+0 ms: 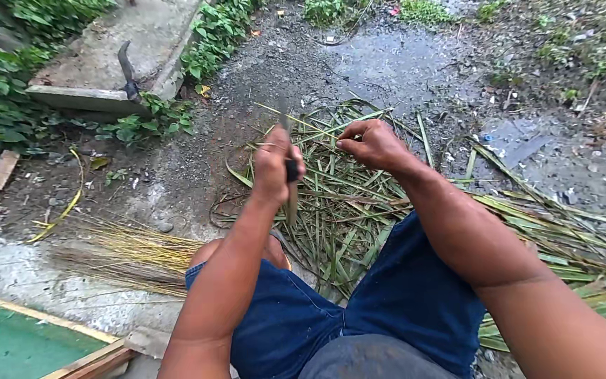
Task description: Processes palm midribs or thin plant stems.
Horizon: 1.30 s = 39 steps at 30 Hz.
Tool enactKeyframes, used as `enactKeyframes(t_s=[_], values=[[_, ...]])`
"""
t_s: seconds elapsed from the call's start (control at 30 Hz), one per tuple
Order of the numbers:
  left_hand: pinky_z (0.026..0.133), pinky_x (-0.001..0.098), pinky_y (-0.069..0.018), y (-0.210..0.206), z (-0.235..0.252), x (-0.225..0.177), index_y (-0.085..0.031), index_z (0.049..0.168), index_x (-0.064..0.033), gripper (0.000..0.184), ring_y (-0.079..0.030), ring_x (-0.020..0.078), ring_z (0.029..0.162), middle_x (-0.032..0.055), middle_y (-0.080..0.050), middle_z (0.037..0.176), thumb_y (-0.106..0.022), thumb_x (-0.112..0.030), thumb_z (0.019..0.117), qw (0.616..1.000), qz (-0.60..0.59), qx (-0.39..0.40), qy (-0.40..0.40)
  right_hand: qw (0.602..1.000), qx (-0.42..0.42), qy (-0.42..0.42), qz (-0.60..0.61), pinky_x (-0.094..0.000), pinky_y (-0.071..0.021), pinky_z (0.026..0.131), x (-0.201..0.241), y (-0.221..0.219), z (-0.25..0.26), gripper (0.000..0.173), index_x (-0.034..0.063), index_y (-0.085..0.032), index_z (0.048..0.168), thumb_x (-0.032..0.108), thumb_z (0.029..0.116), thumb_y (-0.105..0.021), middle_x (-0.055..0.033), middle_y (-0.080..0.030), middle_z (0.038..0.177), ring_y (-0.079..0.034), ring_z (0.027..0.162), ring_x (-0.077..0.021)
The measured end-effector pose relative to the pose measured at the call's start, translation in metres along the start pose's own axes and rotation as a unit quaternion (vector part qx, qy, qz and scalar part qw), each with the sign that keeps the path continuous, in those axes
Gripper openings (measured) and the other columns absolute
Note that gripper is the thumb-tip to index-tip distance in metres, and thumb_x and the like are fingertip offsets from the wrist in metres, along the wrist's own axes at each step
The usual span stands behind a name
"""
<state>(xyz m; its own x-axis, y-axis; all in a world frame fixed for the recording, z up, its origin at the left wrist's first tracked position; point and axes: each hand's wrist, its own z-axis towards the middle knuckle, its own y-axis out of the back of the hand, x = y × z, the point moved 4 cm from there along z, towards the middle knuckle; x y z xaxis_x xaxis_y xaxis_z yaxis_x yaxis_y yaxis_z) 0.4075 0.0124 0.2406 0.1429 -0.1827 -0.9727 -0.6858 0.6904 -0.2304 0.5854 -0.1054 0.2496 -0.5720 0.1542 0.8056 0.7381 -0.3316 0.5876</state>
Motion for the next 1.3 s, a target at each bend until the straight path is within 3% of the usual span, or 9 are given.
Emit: enactKeyframes(t_s=[0.1,0.3,0.37,0.5,0.6,0.87,1.03,1.2,1.3], values=[[0.045,0.0248,-0.0518,-0.031,-0.008,0.019,-0.048,0.148,-0.0110,0.039,-0.057,0.0106,0.051,0.0018,-0.058,0.070,-0.045,-0.019,0.1102,0.994,0.042,0.085,0.059,0.999,0.008,0.038,0.010,-0.0373,-0.0549,0.071,0.006,-0.009,0.002,0.015,0.0085,-0.076,0.098,0.019,0.0988,-0.066,-0.0032,-0.071,0.088,-0.064,0.071,-0.0112],[0.046,0.0244,-0.0525,0.027,0.022,-0.007,-0.055,0.137,-0.0182,0.035,-0.057,0.0086,0.050,-0.0042,-0.055,0.065,-0.036,-0.035,0.1127,0.998,-0.037,-0.050,0.011,0.998,0.027,0.064,-0.001,-0.0376,-0.0545,0.075,0.005,-0.004,-0.001,0.015,0.0084,-0.077,0.099,0.018,0.0990,-0.065,-0.0036,-0.071,0.092,-0.065,0.078,-0.0121],[0.045,0.0238,-0.0520,0.018,0.016,-0.007,-0.052,0.139,-0.0187,0.036,-0.056,0.0081,0.049,-0.0045,-0.055,0.064,-0.033,-0.033,0.1132,0.999,-0.021,-0.021,0.011,0.998,0.029,0.063,-0.008,-0.0393,-0.0549,0.080,0.006,-0.005,-0.001,0.015,0.0084,-0.077,0.099,0.018,0.0991,-0.065,-0.0042,-0.072,0.095,-0.066,0.083,-0.0131],[0.046,0.0232,-0.0521,-0.010,0.005,0.011,-0.051,0.142,-0.0092,0.037,-0.057,0.0089,0.051,-0.0005,-0.056,0.067,-0.038,-0.025,0.1122,0.995,0.003,0.074,0.064,0.996,0.052,0.065,0.029,-0.0314,-0.0555,0.065,0.007,-0.007,0.000,0.018,0.0049,-0.075,0.105,0.016,0.1007,-0.062,-0.0050,-0.070,0.093,-0.061,0.065,-0.0091],[0.046,0.0229,-0.0525,0.018,0.021,-0.010,-0.055,0.138,-0.0185,0.035,-0.057,0.0072,0.050,-0.0049,-0.057,0.065,-0.035,-0.034,0.1128,0.999,-0.030,0.004,0.019,0.995,0.071,0.038,0.056,-0.0285,-0.0523,0.055,0.004,-0.004,-0.003,0.019,0.0047,-0.075,0.107,0.016,0.1026,-0.060,-0.0042,-0.070,0.086,-0.056,0.055,-0.0068],[0.046,0.0222,-0.0520,-0.019,0.005,0.015,-0.050,0.144,-0.0108,0.037,-0.057,0.0075,0.051,-0.0021,-0.058,0.067,-0.041,-0.025,0.1113,0.990,0.027,0.105,0.093,0.994,0.063,0.064,0.054,-0.0283,-0.0517,0.059,0.007,-0.005,-0.003,0.020,0.0051,-0.075,0.107,0.016,0.1027,-0.059,-0.0033,-0.070,0.093,-0.056,0.059,-0.0056],[0.045,0.0230,-0.0512,0.036,0.026,-0.021,-0.055,0.135,-0.0221,0.037,-0.055,0.0069,0.048,-0.0064,-0.054,0.064,-0.029,-0.038,0.1134,0.997,-0.062,-0.044,0.006,0.995,0.070,0.063,0.041,-0.0280,-0.0504,0.058,0.005,0.004,-0.008,0.020,0.0067,-0.076,0.105,0.017,0.1027,-0.059,-0.0020,-0.070,0.089,-0.055,0.059,-0.0053],[0.044,0.0229,-0.0515,-0.020,-0.004,0.015,-0.049,0.144,-0.0105,0.036,-0.056,0.0089,0.049,-0.0003,-0.056,0.066,-0.040,-0.024,0.1119,0.990,0.023,0.092,0.102,0.996,0.041,0.068,0.048,-0.0293,-0.0547,0.066,0.004,-0.004,-0.004,0.013,0.0047,-0.074,0.103,0.014,0.0988,-0.065,-0.0046,-0.067,0.093,-0.060,0.067,-0.0083],[0.046,0.0203,-0.0506,0.006,0.010,0.001,-0.052,0.141,-0.0159,0.036,-0.055,0.0055,0.050,-0.0053,-0.055,0.066,-0.034,-0.030,0.1126,0.995,-0.008,0.069,0.070,0.995,0.051,0.073,0.054,-0.0266,-0.0526,0.063,0.004,0.002,-0.006,0.013,0.0062,-0.075,0.103,0.014,0.0989,-0.065,-0.0016,-0.068,0.093,-0.059,0.066,-0.0052]])
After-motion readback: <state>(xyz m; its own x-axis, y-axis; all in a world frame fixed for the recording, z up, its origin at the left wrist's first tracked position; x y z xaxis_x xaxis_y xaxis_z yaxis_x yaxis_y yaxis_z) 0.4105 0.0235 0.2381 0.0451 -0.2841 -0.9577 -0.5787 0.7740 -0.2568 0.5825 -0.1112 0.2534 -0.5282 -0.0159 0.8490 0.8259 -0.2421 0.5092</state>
